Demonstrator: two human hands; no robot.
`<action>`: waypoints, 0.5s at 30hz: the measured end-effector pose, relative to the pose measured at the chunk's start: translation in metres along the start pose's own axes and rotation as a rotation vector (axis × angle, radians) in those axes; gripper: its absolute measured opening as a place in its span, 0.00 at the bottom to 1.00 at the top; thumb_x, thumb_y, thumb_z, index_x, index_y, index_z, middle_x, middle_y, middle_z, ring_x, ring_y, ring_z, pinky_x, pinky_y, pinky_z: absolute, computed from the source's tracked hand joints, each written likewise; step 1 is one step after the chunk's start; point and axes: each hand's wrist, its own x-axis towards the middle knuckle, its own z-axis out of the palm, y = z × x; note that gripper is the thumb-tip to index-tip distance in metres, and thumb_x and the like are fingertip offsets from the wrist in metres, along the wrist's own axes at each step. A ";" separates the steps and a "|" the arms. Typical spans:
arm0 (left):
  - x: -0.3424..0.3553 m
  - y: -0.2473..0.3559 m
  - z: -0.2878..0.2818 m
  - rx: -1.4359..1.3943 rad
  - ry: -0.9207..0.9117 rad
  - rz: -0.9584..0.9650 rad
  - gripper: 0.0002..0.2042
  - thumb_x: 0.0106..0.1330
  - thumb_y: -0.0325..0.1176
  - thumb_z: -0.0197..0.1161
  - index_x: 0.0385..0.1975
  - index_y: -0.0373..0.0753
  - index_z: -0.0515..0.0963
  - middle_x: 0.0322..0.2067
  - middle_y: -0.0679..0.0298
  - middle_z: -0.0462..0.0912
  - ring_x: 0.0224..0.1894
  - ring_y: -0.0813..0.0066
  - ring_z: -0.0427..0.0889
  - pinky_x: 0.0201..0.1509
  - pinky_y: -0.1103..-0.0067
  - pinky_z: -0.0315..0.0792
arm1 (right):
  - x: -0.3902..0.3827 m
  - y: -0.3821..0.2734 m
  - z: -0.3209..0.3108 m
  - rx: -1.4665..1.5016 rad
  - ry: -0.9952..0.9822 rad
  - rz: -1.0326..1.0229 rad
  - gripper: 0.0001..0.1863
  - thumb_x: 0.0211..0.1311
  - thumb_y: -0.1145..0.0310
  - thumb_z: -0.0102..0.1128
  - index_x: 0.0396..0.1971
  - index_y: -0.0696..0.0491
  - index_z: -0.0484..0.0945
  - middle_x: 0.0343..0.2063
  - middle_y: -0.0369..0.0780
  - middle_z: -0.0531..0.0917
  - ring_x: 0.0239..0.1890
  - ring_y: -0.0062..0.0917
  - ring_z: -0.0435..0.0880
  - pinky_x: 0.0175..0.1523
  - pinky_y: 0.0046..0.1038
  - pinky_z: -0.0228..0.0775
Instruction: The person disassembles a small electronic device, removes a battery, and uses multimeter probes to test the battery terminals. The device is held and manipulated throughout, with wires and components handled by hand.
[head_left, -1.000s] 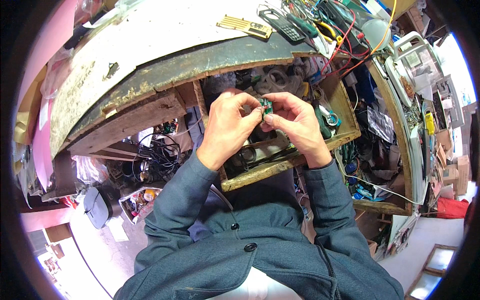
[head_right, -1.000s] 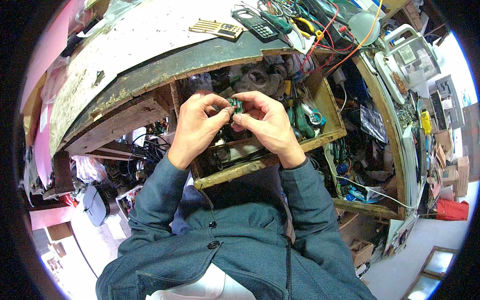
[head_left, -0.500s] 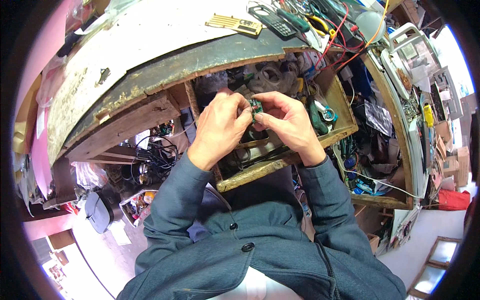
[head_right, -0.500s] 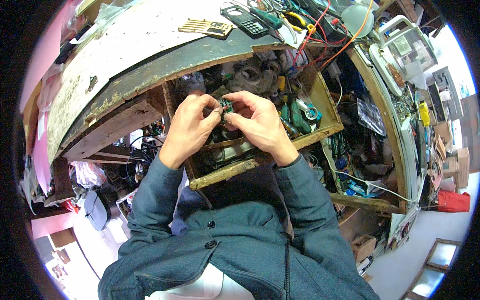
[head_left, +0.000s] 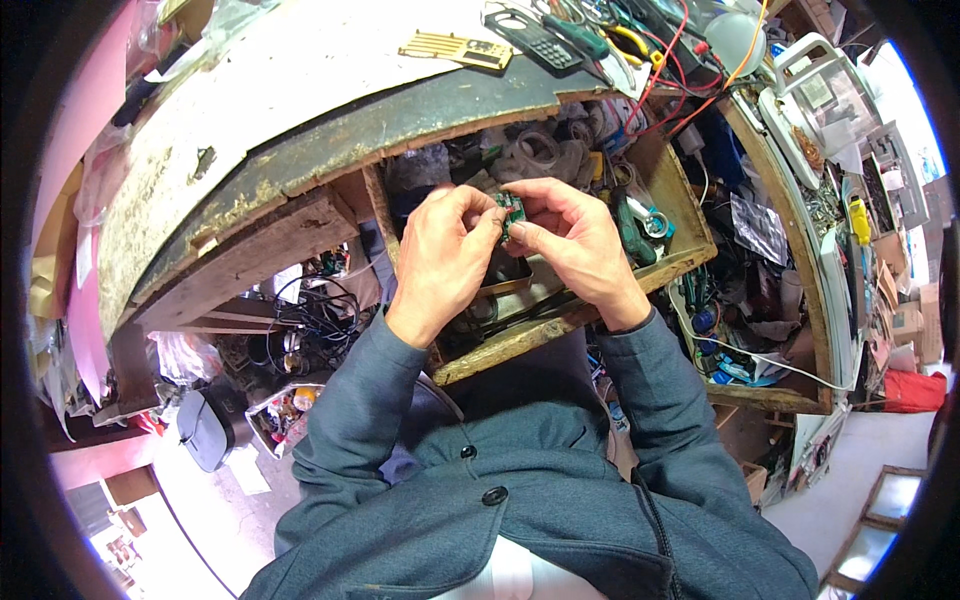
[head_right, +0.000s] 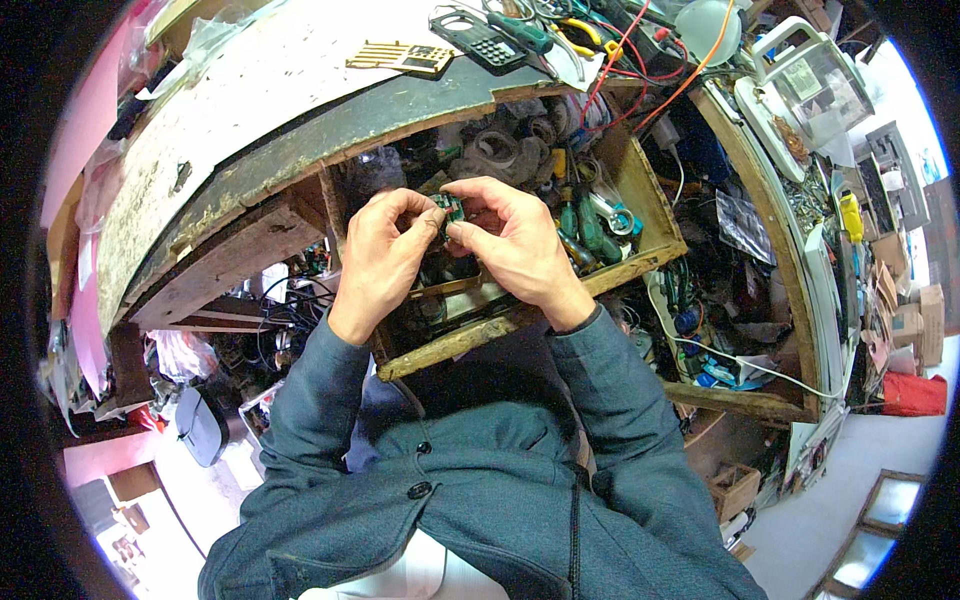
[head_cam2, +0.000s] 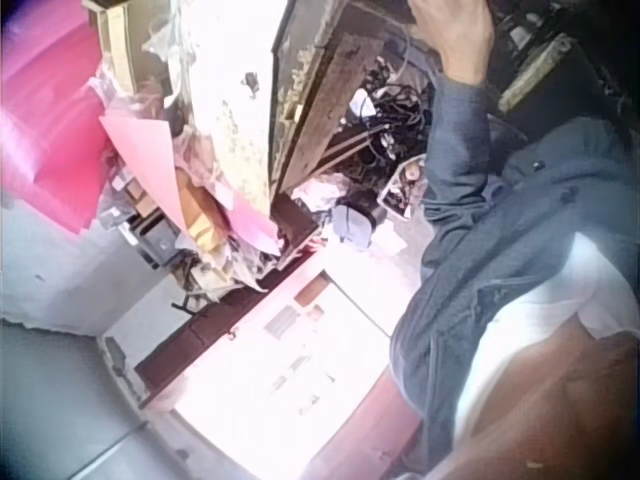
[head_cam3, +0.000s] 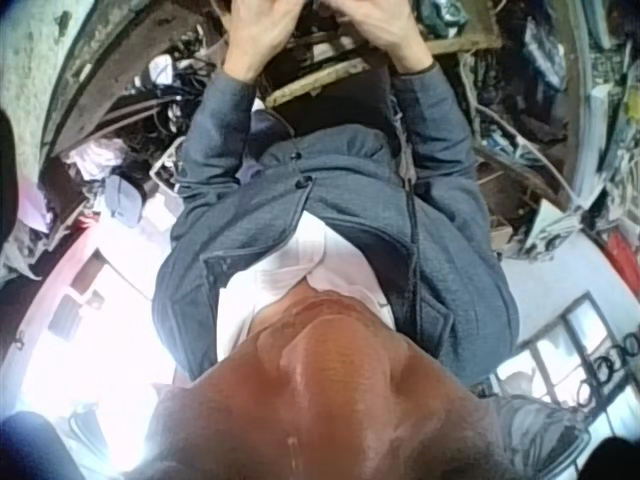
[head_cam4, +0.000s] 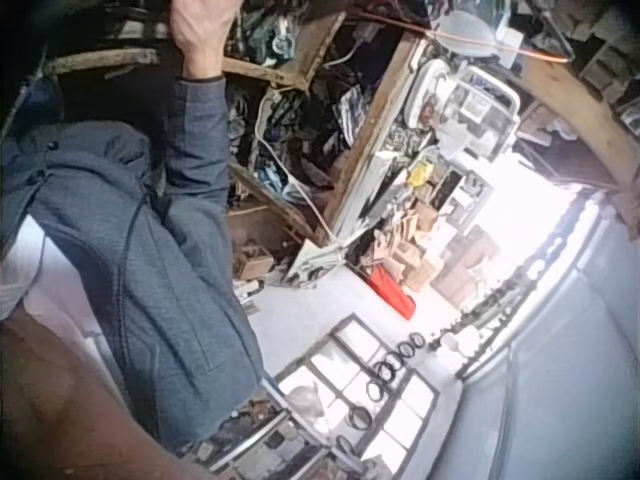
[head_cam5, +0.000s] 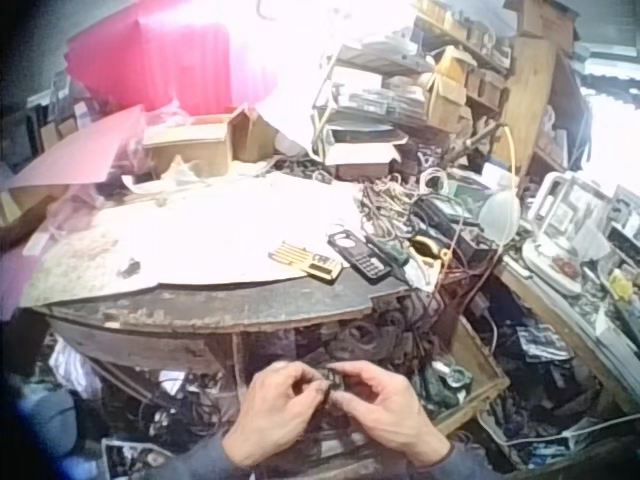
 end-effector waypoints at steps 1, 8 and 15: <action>-0.001 0.001 0.001 -0.004 0.008 0.000 0.09 0.63 0.34 0.65 0.31 0.32 0.81 0.27 0.54 0.80 0.31 0.59 0.79 0.37 0.67 0.73 | 0.000 -0.001 0.000 -0.003 0.003 -0.003 0.20 0.64 0.79 0.62 0.56 0.60 0.76 0.38 0.38 0.86 0.36 0.18 0.86 0.43 0.21 0.80; -0.004 0.000 0.005 0.034 0.042 0.044 0.07 0.62 0.31 0.65 0.30 0.33 0.79 0.28 0.55 0.77 0.29 0.59 0.78 0.35 0.66 0.72 | 0.000 0.005 0.003 -0.107 0.046 -0.070 0.19 0.63 0.79 0.63 0.55 0.58 0.78 0.34 0.35 0.86 0.32 0.13 0.83 0.38 0.19 0.77; -0.006 0.005 0.005 0.113 0.066 0.094 0.06 0.62 0.29 0.65 0.30 0.32 0.78 0.27 0.57 0.76 0.27 0.65 0.76 0.31 0.71 0.69 | -0.002 0.005 0.004 -0.248 0.102 -0.128 0.17 0.62 0.76 0.65 0.52 0.56 0.83 0.29 0.33 0.87 0.29 0.11 0.81 0.34 0.18 0.75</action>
